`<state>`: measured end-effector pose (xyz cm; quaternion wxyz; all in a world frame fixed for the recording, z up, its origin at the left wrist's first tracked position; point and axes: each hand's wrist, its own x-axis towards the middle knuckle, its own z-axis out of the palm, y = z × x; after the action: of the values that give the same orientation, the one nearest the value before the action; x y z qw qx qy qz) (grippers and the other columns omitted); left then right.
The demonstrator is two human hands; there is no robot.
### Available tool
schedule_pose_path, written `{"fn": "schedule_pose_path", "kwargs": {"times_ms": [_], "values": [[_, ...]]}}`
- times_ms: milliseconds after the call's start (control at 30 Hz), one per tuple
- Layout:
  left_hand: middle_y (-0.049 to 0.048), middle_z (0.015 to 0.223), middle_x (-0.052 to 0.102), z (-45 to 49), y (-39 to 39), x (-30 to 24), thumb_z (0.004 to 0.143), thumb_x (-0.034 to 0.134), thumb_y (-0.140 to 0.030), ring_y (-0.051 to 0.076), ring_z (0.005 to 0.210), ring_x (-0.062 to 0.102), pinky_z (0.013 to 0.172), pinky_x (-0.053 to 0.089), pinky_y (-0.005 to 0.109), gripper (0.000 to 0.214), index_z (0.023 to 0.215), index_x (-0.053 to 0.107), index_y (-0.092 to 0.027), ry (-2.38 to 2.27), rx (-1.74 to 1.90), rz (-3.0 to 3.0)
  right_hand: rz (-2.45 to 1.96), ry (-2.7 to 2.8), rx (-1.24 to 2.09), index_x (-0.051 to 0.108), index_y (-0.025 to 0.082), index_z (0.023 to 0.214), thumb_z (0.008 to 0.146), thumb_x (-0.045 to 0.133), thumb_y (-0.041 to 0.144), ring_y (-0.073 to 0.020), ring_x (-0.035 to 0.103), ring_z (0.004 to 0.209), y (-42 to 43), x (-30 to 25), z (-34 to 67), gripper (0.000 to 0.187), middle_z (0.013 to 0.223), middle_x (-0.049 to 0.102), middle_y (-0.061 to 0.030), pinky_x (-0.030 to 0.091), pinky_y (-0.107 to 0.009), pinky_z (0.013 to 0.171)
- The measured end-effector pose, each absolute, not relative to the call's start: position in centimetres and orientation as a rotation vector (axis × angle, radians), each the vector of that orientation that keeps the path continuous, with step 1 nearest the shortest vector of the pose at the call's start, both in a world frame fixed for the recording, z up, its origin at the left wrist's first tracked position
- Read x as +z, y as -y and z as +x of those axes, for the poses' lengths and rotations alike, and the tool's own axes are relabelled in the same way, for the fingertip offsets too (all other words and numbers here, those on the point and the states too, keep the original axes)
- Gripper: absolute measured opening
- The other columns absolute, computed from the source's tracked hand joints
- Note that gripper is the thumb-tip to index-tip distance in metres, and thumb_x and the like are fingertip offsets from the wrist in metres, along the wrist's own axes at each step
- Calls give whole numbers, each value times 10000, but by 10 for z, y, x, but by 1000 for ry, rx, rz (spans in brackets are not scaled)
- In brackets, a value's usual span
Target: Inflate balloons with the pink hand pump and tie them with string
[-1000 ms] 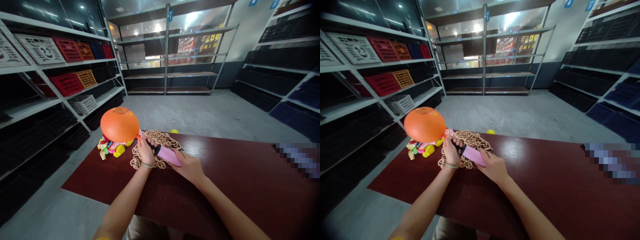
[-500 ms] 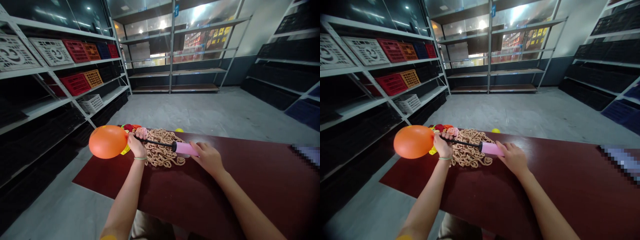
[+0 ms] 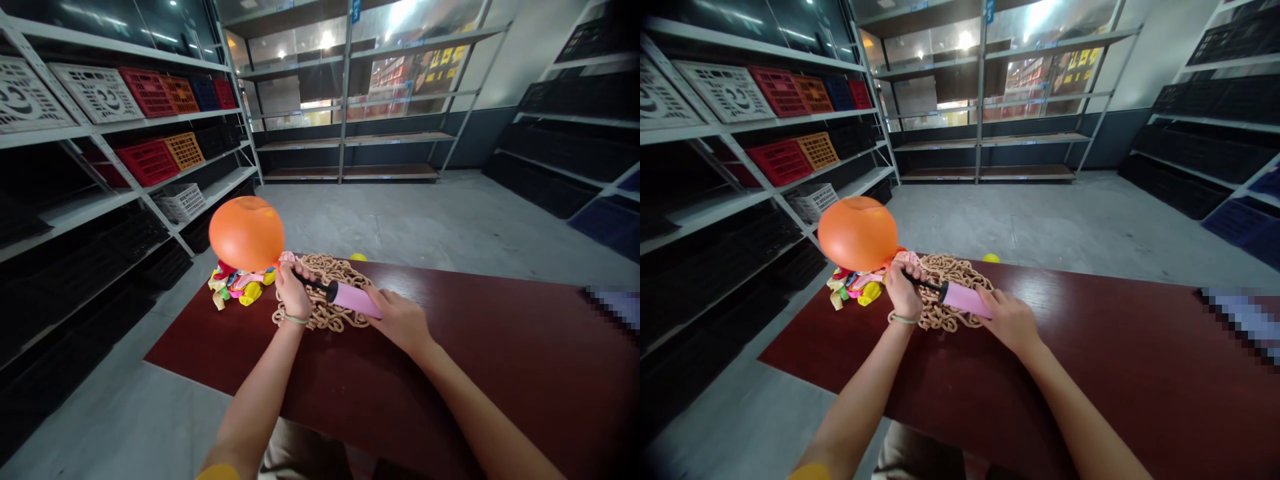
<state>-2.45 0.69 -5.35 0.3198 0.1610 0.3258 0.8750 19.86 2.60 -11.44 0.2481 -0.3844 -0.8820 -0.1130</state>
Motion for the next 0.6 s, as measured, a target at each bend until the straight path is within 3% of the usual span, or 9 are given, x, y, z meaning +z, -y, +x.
{"fn": "schedule_pose_path", "kwargs": {"times_ms": [267, 400, 600], "values": [[-63, 604, 353, -65, -2, -40, 772, 516, -210, 56, 457, 377, 446, 323, 207, 163, 697, 372, -205, -900, 2471, 269, -1137, 2378, -453, 576, 217, 1299, 868, 570, 322, -232, 584, 915, -49, -111, 229, 443, 1048, 670, -89, 390, -317, 738], [-64, 598, 336, -47, -4, -42, 778, 507, -217, 53, 446, 348, 426, 289, 200, 187, 681, 347, -205, -894, 2460, 258, -1124, 2403, -388, 554, 200, 1314, 864, 577, 379, -226, 601, 840, -29, -114, 206, 485, 964, 680, -73, 384, -314, 667], [-64, 589, 376, 3, -8, -57, 820, 549, -280, 62, 434, 373, 416, 314, 204, 224, 699, 374, -209, -827, 2230, 406, -1112, 2354, -223, 527, 224, 1304, 893, 530, 476, -207, 639, 839, -8, -117, 183, 482, 1085, 693, -65, 404, -307, 662]]}}
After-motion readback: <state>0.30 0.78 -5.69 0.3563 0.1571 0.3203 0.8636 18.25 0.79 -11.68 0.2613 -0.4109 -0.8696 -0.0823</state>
